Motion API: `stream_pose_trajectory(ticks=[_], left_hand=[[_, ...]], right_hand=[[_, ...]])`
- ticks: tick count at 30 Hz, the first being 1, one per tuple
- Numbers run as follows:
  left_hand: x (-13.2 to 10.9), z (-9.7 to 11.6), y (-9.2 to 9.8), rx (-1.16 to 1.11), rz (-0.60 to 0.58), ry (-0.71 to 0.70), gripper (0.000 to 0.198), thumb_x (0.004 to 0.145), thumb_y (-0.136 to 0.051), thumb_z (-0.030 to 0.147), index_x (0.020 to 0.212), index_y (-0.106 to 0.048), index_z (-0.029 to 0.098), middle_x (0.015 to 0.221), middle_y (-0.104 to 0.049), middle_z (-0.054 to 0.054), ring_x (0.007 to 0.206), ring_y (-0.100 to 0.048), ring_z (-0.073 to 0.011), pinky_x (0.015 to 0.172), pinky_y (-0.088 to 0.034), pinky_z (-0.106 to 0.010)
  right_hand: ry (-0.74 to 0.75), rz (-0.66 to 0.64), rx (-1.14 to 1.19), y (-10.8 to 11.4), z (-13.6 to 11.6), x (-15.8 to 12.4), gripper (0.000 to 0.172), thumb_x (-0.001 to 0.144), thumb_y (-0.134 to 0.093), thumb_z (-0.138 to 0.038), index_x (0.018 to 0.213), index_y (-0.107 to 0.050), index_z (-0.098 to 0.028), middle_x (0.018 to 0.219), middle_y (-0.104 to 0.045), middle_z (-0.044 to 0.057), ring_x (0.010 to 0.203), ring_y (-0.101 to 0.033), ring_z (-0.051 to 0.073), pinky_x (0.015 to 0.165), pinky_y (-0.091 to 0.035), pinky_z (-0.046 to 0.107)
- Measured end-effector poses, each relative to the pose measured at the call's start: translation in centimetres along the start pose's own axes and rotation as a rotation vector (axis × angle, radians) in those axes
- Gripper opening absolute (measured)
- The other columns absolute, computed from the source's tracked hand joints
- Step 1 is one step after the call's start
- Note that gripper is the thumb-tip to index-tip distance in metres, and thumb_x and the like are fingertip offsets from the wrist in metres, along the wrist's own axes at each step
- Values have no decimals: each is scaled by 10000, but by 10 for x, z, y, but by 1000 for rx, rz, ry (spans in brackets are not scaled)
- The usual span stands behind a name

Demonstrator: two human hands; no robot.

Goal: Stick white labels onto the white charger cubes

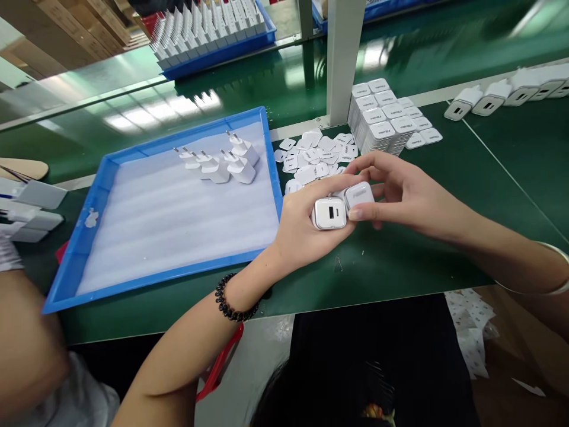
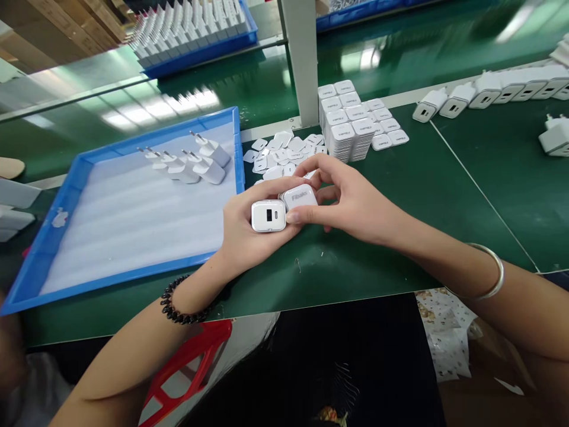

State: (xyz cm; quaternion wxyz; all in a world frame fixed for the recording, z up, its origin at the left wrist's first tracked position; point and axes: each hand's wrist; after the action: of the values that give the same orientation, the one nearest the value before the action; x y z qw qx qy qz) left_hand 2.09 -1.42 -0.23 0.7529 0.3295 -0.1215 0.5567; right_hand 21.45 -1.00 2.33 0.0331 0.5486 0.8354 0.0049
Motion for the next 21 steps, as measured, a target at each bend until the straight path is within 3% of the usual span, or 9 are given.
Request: stream_pose_trajectory(ticks=[4, 9, 12, 16, 21], left_hand=[[-2, -1, -2, 17, -75, -114, 296, 847, -737, 251, 1136, -696, 204, 1081, -790, -64, 929, -768, -194, 809, -626, -298], [0, 2, -2, -126, -65, -66, 276, 850, -750, 227, 1122, -702, 222, 859, -793, -15, 750, -757, -162, 698, -619, -282], [1, 2, 1, -147, -31, -4, 296, 824, -793, 262, 1108, -721, 224, 902, -800, -28, 789, -767, -175, 733, -624, -295], [1, -2, 1, -175, -11, 47, 320, 791, -819, 275, 1091, -733, 205, 1001, -804, -51, 856, -767, -178, 755, -618, -278], [-1, -1, -2, -202, -30, 127, 346, 768, -835, 304, 1079, -731, 191, 956, -802, -51, 803, -758, -172, 714, -613, -275]], right_hand=[[14, -14, 14, -5, 1, -1, 273, 778, -836, -391, 901, -647, -237, 731, -624, -41, 469, -550, 89, 378, -397, 228], [-12, -175, 189, 2, 1, 5, 265, 869, -747, -449, 855, -635, -209, 650, -677, -13, 469, -628, 130, 417, -495, 245], [-16, -215, 206, 6, 0, 8, 260, 849, -775, -418, 888, -635, -202, 660, -698, -10, 488, -657, 139, 460, -541, 257], [23, -153, 157, 3, 2, 7, 312, 745, -871, -341, 905, -642, -202, 700, -700, -20, 507, -644, 121, 491, -552, 247], [81, -67, 107, -7, 13, 7, 425, 660, -930, -364, 886, -599, -224, 685, -670, -42, 482, -589, 110, 423, -475, 234]])
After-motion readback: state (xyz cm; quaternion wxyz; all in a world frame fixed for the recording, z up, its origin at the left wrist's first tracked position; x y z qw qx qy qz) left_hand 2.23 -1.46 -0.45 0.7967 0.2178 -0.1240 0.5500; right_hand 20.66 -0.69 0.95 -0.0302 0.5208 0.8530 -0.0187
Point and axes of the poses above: each hand's wrist, its own x-axis towards the middle knuckle, its own y-axis out of the back of the hand, z = x × y
